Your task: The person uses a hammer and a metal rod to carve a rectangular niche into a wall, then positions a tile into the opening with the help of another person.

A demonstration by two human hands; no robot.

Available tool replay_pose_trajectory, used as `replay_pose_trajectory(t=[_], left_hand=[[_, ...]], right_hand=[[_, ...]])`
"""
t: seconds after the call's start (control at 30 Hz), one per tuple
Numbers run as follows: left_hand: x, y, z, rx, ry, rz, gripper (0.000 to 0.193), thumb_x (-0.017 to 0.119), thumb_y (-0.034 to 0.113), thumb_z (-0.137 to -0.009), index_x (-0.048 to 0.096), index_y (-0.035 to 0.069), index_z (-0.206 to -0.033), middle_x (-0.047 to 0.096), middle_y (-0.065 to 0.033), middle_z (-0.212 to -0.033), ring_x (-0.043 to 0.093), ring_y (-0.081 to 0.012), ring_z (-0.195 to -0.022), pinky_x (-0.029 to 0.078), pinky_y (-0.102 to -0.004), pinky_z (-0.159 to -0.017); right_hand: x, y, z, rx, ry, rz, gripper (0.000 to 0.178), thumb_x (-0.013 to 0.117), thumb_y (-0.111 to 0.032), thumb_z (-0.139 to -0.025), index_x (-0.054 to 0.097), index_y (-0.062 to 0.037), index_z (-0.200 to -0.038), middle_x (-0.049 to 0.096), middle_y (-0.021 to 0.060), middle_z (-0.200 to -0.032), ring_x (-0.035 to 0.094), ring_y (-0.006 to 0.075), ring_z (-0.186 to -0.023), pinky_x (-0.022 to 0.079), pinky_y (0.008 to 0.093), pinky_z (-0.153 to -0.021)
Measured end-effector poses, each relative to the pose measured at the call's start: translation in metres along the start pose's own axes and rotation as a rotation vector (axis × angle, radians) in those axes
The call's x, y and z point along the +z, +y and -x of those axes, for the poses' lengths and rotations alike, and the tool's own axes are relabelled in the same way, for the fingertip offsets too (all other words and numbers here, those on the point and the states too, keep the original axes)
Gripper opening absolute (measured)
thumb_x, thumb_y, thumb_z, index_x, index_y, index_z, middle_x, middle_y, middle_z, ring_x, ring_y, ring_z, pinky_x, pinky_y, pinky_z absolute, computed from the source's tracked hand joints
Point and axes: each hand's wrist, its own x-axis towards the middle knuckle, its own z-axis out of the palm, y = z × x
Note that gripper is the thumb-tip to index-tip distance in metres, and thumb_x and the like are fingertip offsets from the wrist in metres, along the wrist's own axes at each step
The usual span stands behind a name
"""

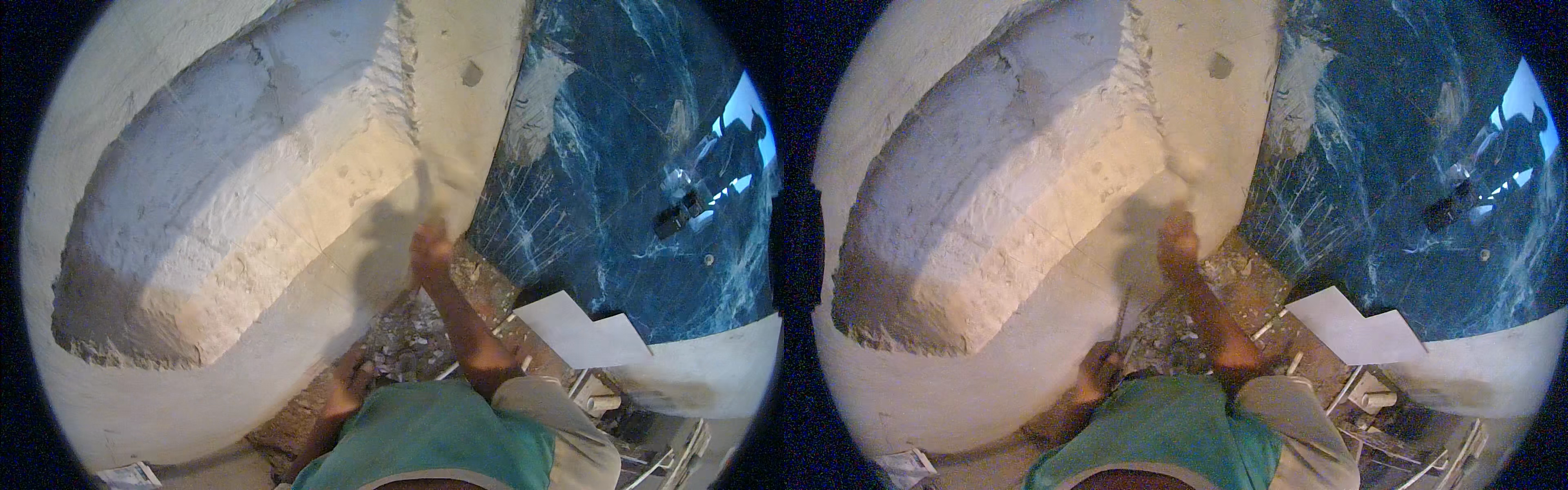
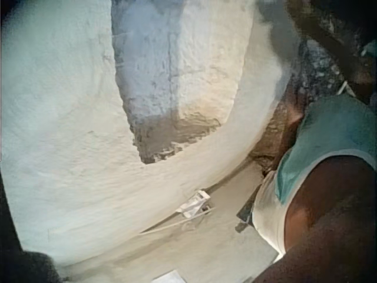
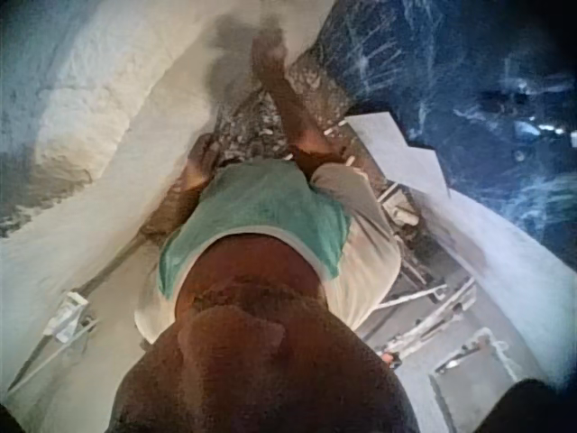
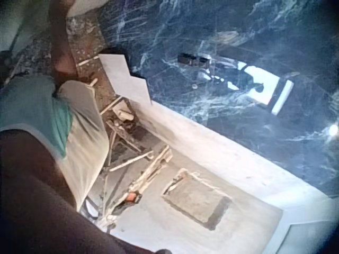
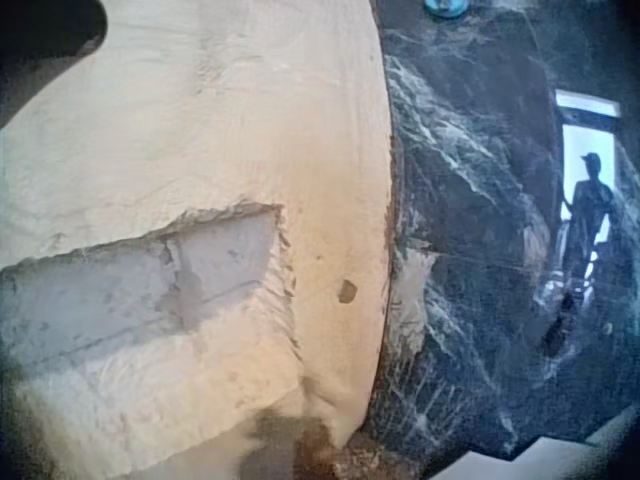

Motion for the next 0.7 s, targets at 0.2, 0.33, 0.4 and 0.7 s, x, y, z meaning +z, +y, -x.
replay_pose_trajectory(t=[0.2,0.33,0.4,0.7], left_hand=[[-0.024,-0.027,0.026,-0.154,0.066,-0.093,0.021,0.049,0.015,-0.088,0.052,0.000,-0.102,0.056,-0.0073,-0.081,0.051,-0.0145,-0.074,0.043,-0.0310,-0.067],[-0.029,-0.020,0.023,-0.191,0.012,0.073,0.020,0.050,0.012,-0.086,0.052,0.000,-0.102,0.053,-0.0066,-0.080,0.049,-0.0153,-0.073,0.042,-0.0297,-0.065],[-0.029,-0.026,0.028,-0.148,-0.001,0.017,0.019,0.051,0.014,-0.086,0.051,0.000,-0.099,0.054,-0.0071,-0.080,0.050,-0.0157,-0.072,0.042,-0.0310,-0.064],[-0.028,-0.079,0.041,-0.172,0.162,-0.091,0.028,0.061,0.022,-0.081,0.052,0.000,-0.096,0.057,-0.0068,-0.077,0.051,-0.0175,-0.069,0.045,-0.0335,-0.063]], right_hand=[[0.007,-0.061,-0.013,0.291,-0.245,0.087,0.038,0.047,-0.040,-0.090,0.048,-0.0018,-0.089,0.048,0.0041,-0.067,0.050,0.0127,-0.057,0.042,0.0270,-0.050],[0.002,-0.035,-0.022,-0.005,-0.129,-0.030,0.031,0.048,-0.035,-0.090,0.049,-0.0045,-0.085,0.048,0.0046,-0.067,0.049,0.0136,-0.058,0.041,0.0292,-0.050],[-0.001,0.002,-0.008,0.024,-0.162,0.222,0.031,0.047,-0.035,-0.090,0.049,-0.0048,-0.084,0.049,0.0061,-0.068,0.051,0.0147,-0.059,0.042,0.0304,-0.050],[-0.001,-0.067,-0.026,0.111,-0.211,0.230,0.042,0.043,-0.040,-0.091,0.050,-0.0008,-0.079,0.050,0.0084,-0.057,0.050,0.0189,-0.049,0.041,0.0327,-0.048]])
